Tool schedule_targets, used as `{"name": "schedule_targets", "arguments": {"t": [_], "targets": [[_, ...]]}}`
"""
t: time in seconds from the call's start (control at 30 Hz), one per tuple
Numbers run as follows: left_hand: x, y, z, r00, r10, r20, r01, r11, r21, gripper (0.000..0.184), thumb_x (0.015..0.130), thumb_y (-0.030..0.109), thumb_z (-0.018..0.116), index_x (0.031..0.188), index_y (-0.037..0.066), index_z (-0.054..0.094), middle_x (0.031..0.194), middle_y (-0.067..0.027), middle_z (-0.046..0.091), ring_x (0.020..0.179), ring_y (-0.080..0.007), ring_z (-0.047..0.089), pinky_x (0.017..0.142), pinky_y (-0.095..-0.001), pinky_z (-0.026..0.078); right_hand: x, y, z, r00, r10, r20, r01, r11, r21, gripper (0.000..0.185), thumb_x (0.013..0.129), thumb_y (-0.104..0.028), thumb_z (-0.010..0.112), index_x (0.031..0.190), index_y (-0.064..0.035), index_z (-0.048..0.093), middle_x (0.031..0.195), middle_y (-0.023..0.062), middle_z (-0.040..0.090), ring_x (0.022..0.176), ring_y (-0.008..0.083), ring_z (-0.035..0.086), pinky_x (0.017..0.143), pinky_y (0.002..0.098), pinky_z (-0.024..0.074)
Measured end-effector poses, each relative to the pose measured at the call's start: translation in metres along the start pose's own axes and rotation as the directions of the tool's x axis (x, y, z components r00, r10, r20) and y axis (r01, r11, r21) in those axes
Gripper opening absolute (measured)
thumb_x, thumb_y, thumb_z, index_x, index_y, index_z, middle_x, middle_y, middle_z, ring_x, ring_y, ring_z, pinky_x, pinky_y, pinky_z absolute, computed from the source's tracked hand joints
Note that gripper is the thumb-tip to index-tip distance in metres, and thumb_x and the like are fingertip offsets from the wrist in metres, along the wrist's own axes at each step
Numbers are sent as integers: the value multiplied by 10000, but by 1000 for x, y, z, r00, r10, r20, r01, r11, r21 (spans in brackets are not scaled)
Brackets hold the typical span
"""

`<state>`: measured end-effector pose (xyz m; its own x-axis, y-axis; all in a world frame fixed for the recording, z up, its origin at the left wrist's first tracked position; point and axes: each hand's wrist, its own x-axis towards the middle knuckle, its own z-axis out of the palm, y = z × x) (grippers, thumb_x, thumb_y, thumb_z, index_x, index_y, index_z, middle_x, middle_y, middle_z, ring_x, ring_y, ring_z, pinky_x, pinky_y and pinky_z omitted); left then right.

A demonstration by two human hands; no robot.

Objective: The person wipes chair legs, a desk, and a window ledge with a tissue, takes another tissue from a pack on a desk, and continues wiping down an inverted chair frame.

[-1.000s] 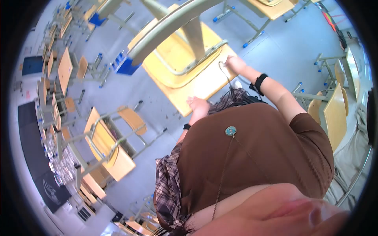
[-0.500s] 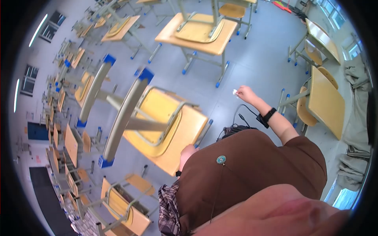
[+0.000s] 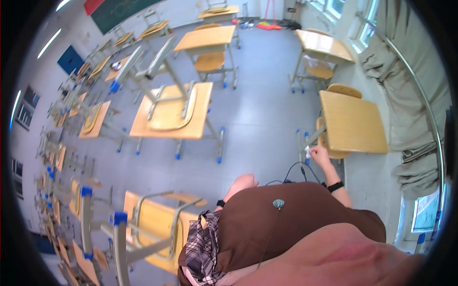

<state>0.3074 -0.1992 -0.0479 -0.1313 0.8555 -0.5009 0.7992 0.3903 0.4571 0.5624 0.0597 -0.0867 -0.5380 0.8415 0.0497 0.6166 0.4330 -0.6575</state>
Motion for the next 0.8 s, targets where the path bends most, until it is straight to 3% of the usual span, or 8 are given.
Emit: {"name": "schedule_targets", "arguments": {"t": [0.03,0.07,0.1,0.23,0.33,0.6,0.63,0.8], "targets": [[10,5,-7,999,45,26,-45,999,8,388,857,317,463,993,-43,506,989,-221,551,962,-374,512,815,-415,418,-4,1,-9,999,24,21,-23,998,-55,133,720,-123,563,791,-45,644,736,171,581,700,311,570,633,358,450],[20,6,-13,996,77,53,-78,997,8,385,855,317,465,985,-43,508,981,-222,552,954,-375,514,808,-417,419,-4,30,3,992,-25,-124,25,1000,2,124,715,-121,563,767,-37,638,665,182,564,638,296,571,590,353,441],[35,7,-19,991,117,62,-117,993,4,382,853,316,468,976,-43,511,973,-223,553,946,-376,515,800,-418,420,-5,28,-6,995,92,-40,-91,996,15,125,703,-115,570,762,-26,634,648,183,568,610,291,571,581,345,439],[90,6,-46,970,213,116,-215,977,3,370,845,313,477,943,-42,522,941,-226,557,914,-379,522,771,-425,423,14,46,-23,948,280,-153,-277,960,41,154,713,-124,553,785,-13,633,678,178,590,652,296,585,604,351,447],[134,1,-75,950,281,134,-285,959,9,363,838,311,485,918,-41,530,917,-229,560,890,-382,527,749,-429,426,58,84,-39,888,269,-372,-293,956,-8,148,723,-122,548,772,-11,632,652,184,581,631,312,586,582,357,448],[267,2,-174,852,522,-24,-523,853,-10,347,821,304,505,851,-38,551,853,-235,569,827,-388,540,691,-442,432,146,136,-49,723,467,-509,-548,837,-12,119,707,-111,572,723,-8,630,636,158,600,582,238,597,548,325,447],[294,7,-185,877,455,155,-471,878,85,344,821,301,503,839,-39,555,836,-237,569,813,-392,541,682,-444,432,150,138,-45,703,487,-518,-567,824,5,118,704,-110,574,723,-9,631,638,161,599,587,246,598,550,328,448],[363,18,-209,822,520,232,-554,824,118,352,815,305,504,824,-41,566,799,-235,572,788,-396,546,673,-454,435,155,161,-33,573,629,-525,-687,718,110,124,700,-121,582,732,-12,633,650,169,602,608,267,604,565,338,454]]}}
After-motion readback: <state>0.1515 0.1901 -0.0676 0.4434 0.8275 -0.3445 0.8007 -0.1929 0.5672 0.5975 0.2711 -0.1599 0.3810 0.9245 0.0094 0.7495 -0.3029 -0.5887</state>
